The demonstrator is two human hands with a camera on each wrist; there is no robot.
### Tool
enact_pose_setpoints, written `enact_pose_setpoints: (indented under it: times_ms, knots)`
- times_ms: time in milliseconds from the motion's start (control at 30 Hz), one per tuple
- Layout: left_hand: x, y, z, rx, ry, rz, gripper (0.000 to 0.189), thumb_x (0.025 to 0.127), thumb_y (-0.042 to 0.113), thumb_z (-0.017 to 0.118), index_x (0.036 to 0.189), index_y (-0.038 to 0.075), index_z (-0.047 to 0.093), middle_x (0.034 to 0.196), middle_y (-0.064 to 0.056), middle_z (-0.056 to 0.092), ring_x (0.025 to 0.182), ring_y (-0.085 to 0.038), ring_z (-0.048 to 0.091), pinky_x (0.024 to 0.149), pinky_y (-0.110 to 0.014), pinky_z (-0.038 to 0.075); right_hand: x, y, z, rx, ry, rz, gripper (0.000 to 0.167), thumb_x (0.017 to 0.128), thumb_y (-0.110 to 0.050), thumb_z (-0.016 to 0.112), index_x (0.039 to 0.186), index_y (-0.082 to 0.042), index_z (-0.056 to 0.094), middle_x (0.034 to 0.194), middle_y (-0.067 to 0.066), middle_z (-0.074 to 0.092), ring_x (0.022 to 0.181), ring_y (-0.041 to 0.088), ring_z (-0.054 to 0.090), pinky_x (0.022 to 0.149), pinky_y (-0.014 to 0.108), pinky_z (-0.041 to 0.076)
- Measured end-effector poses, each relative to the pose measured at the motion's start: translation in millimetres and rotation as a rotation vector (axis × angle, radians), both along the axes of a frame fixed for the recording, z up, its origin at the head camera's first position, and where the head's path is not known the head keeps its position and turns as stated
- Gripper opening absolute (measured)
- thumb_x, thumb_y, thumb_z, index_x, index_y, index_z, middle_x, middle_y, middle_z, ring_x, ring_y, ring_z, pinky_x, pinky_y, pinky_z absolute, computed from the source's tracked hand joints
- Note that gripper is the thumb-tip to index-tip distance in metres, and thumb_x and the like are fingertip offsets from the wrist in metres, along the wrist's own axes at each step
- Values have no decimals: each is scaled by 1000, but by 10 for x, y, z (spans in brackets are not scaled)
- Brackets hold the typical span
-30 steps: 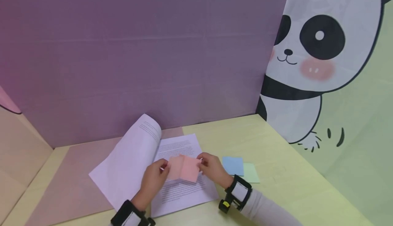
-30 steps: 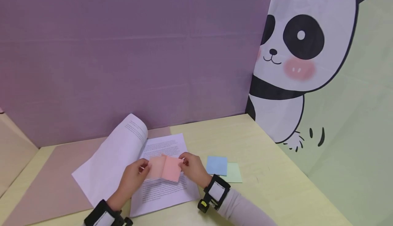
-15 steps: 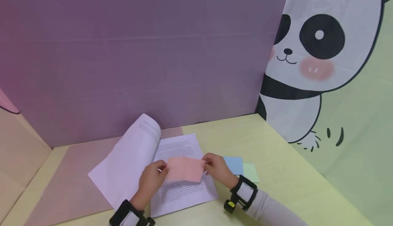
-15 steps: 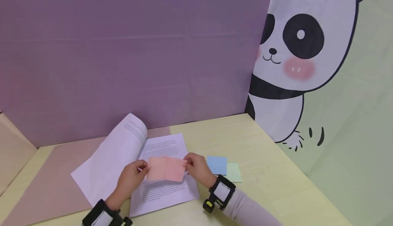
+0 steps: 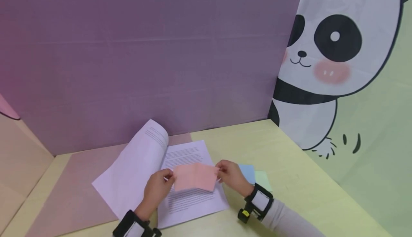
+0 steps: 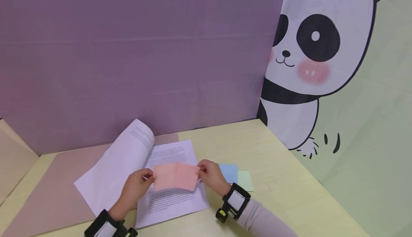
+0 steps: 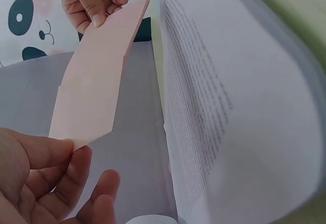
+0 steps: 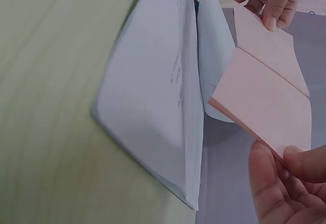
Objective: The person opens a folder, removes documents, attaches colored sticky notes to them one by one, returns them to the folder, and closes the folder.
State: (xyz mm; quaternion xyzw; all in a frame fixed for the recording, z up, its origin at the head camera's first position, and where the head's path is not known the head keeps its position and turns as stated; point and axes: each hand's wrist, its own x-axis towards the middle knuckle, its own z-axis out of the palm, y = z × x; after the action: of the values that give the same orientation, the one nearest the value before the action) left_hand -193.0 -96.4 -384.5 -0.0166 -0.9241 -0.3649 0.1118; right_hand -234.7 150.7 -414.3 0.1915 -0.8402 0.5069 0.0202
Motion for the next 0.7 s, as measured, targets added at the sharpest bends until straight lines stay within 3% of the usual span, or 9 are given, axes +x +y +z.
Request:
enact_pose_setpoints:
  times_ms: [100, 333, 500, 700]
  knots:
    - [0, -53, 10, -4, 7, 10, 4, 77, 11, 63, 74, 7, 63, 73, -3, 65, 57, -9, 51, 48, -23, 36, -23, 54, 5, -36, -14, -33, 5, 82, 9, 52, 86, 7, 54, 72, 17, 62, 59, 17, 61, 50, 22, 51]
    - [10, -341, 22, -65, 23, 129, 12, 78, 8, 59, 86, 4, 65, 76, -8, 64, 60, -14, 53, 48, -26, 37, -82, 357, 25, -75, -70, -283, 12, 78, 14, 53, 89, 10, 55, 67, 16, 60, 55, 21, 60, 50, 31, 52]
    - [5, -426, 15, -82, 17, 118, 14, 79, 9, 59, 89, 2, 65, 78, -10, 64, 61, -15, 55, 49, -25, 39, -130, 555, 49, -34, -76, -298, 14, 80, 10, 54, 93, 10, 54, 69, 16, 60, 55, 20, 61, 51, 29, 52]
    - [2, -383, 24, -90, 17, 123, 14, 79, 9, 59, 89, 2, 65, 78, -10, 64, 60, -15, 55, 48, -26, 38, -149, 738, 31, 11, -83, -319, 17, 80, 8, 53, 97, 11, 53, 70, 15, 61, 57, 20, 61, 52, 26, 52]
